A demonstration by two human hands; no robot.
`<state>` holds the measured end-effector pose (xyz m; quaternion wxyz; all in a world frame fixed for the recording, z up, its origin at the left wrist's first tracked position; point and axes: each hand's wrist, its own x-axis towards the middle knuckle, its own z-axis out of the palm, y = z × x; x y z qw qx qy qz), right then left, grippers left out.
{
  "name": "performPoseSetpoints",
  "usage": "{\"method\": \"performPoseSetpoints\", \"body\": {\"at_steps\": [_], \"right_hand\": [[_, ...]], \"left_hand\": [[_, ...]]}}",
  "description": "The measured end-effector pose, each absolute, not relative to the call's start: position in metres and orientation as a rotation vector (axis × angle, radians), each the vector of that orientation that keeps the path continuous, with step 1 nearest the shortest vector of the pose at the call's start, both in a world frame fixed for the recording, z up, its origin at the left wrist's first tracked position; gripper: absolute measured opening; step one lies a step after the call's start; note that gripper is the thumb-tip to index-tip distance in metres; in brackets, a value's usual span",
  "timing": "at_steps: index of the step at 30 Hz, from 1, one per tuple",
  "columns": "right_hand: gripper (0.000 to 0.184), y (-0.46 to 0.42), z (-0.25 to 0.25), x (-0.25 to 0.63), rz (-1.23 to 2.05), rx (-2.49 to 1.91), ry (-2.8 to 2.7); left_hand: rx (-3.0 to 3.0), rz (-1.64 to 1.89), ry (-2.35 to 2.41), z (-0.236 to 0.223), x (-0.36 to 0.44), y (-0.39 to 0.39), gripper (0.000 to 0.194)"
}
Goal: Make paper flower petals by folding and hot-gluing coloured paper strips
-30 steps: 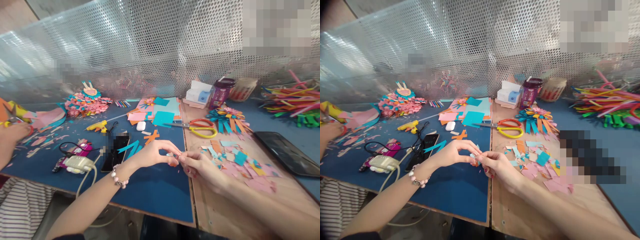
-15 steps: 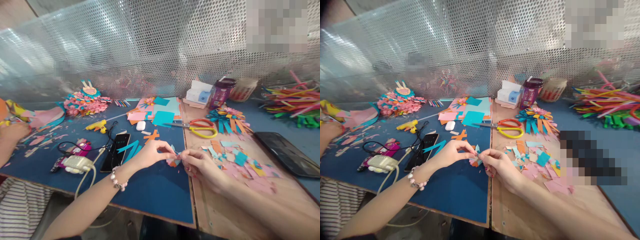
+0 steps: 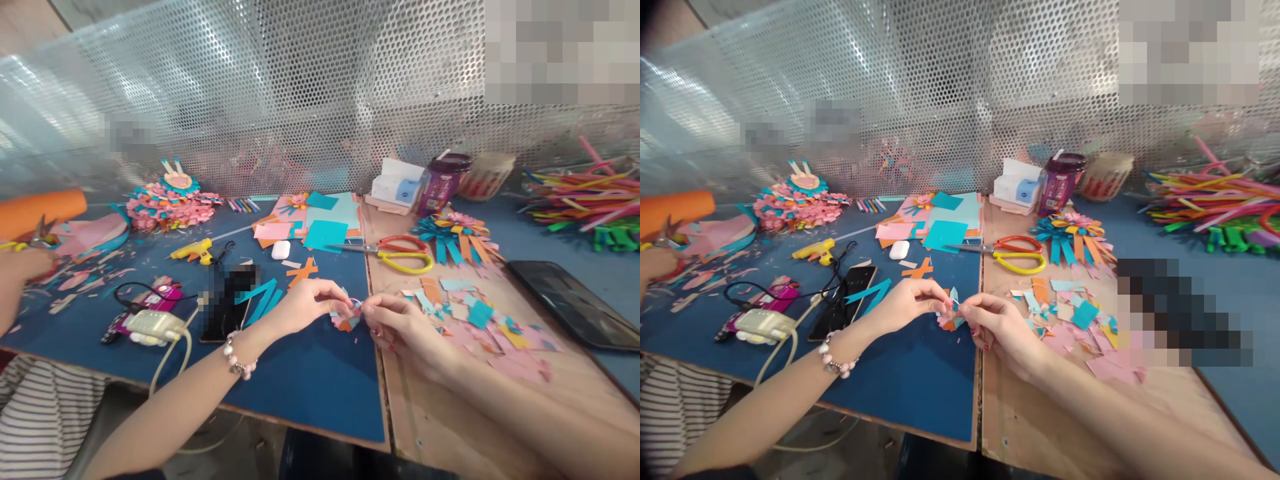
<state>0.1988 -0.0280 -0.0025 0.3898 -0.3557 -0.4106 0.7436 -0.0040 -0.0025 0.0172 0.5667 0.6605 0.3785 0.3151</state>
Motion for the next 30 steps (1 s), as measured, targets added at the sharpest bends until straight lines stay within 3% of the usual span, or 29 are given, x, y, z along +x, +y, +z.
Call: {"method": "performPoseSetpoints", "body": {"at_steps": [11,30], "right_hand": [[0.018,-0.026,0.0,0.203,1.939,-0.871,-1.022],[0.026,-0.034,0.006,0.202,1.672,-1.027,-1.507]], "left_hand": [[1.601,0.701,0.848,0.023,-0.002,-0.005,0.02],[1.814,0.705,0.963,0.034,0.001,-0.017,0.017]]}}
